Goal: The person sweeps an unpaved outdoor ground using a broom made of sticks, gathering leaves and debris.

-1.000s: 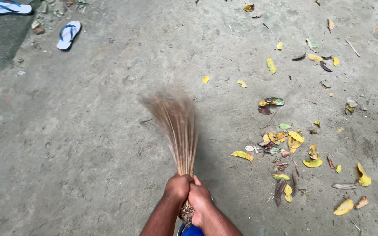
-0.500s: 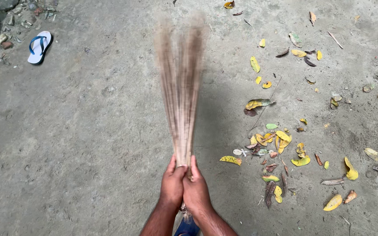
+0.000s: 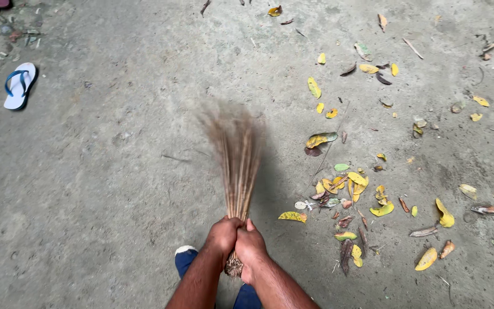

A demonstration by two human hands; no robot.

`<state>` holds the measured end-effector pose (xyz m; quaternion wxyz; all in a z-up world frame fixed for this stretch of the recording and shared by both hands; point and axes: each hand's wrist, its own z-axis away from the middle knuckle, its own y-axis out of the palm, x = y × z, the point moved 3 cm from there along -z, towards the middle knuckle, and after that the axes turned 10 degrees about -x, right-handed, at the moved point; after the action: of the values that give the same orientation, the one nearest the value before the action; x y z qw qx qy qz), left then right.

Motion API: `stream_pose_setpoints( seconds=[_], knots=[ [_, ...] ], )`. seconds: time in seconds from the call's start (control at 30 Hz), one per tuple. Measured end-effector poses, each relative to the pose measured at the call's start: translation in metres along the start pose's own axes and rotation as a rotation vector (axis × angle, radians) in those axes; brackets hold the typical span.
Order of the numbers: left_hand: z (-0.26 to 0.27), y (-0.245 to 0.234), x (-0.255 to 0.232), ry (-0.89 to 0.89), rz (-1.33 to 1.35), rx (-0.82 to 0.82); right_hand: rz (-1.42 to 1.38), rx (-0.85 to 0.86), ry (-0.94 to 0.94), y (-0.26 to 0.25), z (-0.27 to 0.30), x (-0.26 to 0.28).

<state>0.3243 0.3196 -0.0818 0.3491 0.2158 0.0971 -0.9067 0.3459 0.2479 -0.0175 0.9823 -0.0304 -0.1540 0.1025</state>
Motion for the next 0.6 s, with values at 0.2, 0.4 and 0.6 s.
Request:
stream_pose_setpoints(
  seconds=[0.2,0.4,0.6],
  knots=[
    [0.005,0.014,-0.058,0.093,-0.138,0.204,0.077,-0.151,-0.170,0.006,0.007,0.034],
    [0.007,-0.038,-0.094,0.152,0.216,0.081,0.314,-0.041,-0.348,0.066,0.046,0.071],
    [-0.014,-0.102,-0.107,0.252,0.554,-0.264,0.546,0.238,-0.371,0.140,0.013,0.080]
  ],
)
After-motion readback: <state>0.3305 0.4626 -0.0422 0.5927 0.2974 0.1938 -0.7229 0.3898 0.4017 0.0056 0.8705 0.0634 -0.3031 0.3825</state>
